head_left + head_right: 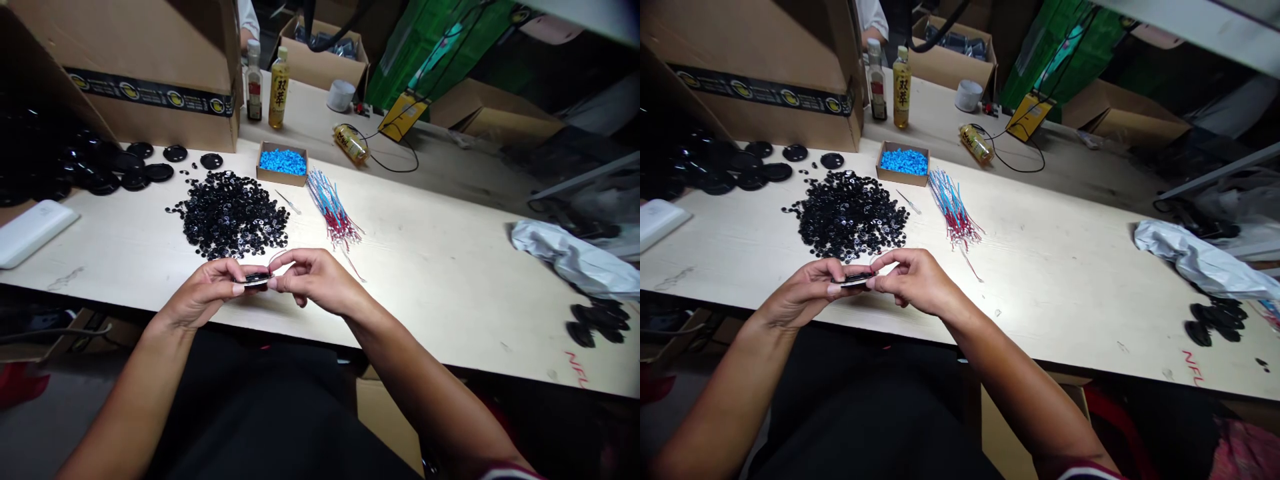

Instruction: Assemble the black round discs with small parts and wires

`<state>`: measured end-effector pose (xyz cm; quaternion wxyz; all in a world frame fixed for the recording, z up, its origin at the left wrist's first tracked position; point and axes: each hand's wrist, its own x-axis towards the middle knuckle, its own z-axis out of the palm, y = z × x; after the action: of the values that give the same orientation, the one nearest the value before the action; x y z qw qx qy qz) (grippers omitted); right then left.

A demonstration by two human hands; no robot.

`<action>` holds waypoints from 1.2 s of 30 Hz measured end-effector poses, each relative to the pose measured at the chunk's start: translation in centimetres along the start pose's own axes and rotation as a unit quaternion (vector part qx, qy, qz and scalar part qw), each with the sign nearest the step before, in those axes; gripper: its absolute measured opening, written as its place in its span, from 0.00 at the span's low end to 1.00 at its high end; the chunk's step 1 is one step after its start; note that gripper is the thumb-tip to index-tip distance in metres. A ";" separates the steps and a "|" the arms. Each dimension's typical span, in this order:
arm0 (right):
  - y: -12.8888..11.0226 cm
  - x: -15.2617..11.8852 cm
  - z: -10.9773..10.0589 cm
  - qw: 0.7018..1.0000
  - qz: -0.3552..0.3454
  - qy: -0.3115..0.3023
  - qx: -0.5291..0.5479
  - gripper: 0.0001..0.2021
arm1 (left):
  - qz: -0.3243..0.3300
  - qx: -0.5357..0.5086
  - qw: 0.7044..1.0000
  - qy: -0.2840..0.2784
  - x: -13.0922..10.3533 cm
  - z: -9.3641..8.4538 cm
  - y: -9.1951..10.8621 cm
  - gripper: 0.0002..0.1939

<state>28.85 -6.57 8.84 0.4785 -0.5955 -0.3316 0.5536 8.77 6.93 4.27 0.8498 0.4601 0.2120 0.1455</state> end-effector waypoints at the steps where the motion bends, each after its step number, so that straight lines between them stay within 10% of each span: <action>1: 0.0 0.0 0.1 1.000 0.008 -0.014 0.020 0.20 | -0.004 -0.019 1.000 -0.012 0.0 0.0 -0.1 0.09; 7: 0.3 -0.1 0.3 0.994 0.036 -0.054 0.090 0.20 | -0.014 -0.076 0.996 -0.037 0.2 0.1 -1.0 0.09; 17: -0.8 -1.4 1.4 0.999 0.003 0.041 0.004 0.12 | 0.068 0.125 0.989 0.028 -0.3 2.6 0.0 0.11; 36: 0.8 -3.2 3.4 0.991 -0.084 0.076 0.075 0.18 | 0.011 -0.056 0.993 0.107 -1.1 4.5 -0.3 0.12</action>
<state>24.84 -9.09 9.43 0.5905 -0.5684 -0.3006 0.4878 10.01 3.01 6.42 0.8448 0.3962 0.2881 0.2152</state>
